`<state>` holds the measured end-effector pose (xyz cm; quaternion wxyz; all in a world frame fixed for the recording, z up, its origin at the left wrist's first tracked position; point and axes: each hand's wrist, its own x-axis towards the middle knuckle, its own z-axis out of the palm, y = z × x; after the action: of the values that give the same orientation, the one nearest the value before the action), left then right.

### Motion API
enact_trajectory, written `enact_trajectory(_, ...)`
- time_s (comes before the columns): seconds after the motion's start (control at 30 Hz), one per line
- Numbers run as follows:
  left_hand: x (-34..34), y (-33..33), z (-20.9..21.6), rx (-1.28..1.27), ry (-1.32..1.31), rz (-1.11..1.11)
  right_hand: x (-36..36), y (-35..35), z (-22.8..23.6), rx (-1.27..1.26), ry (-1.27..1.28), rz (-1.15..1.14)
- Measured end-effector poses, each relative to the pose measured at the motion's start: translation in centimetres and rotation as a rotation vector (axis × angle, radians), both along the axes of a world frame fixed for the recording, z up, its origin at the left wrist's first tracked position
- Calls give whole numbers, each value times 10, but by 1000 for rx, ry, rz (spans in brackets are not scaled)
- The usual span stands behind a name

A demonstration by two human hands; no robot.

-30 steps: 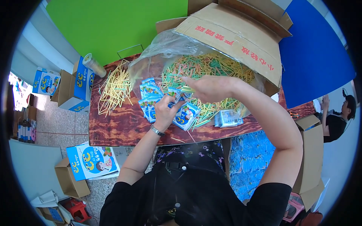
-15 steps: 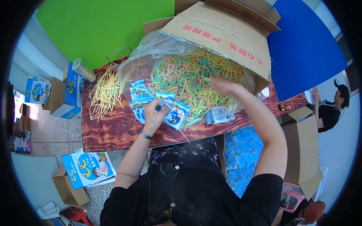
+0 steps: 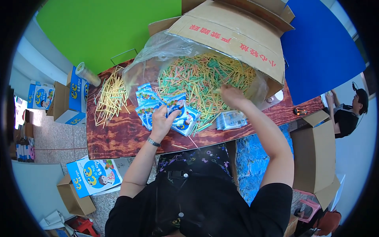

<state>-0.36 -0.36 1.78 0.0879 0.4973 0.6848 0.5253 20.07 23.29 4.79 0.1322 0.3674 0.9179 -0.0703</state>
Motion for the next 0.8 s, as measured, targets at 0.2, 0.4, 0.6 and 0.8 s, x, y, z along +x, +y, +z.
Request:
enact_trajectory(0.2,0,0,4,41,-47,27,2,11,43,-438,381,3)
enact_trajectory(0.4,2,5,15,129,42,76,-23,-24,97,-598,399,105)
enact_trajectory(0.6,0,5,13,206,214,104,-64,-78,154,-255,172,512)
enact_trajectory(0.8,0,6,15,225,339,87,-81,-81,163,-238,-39,580)
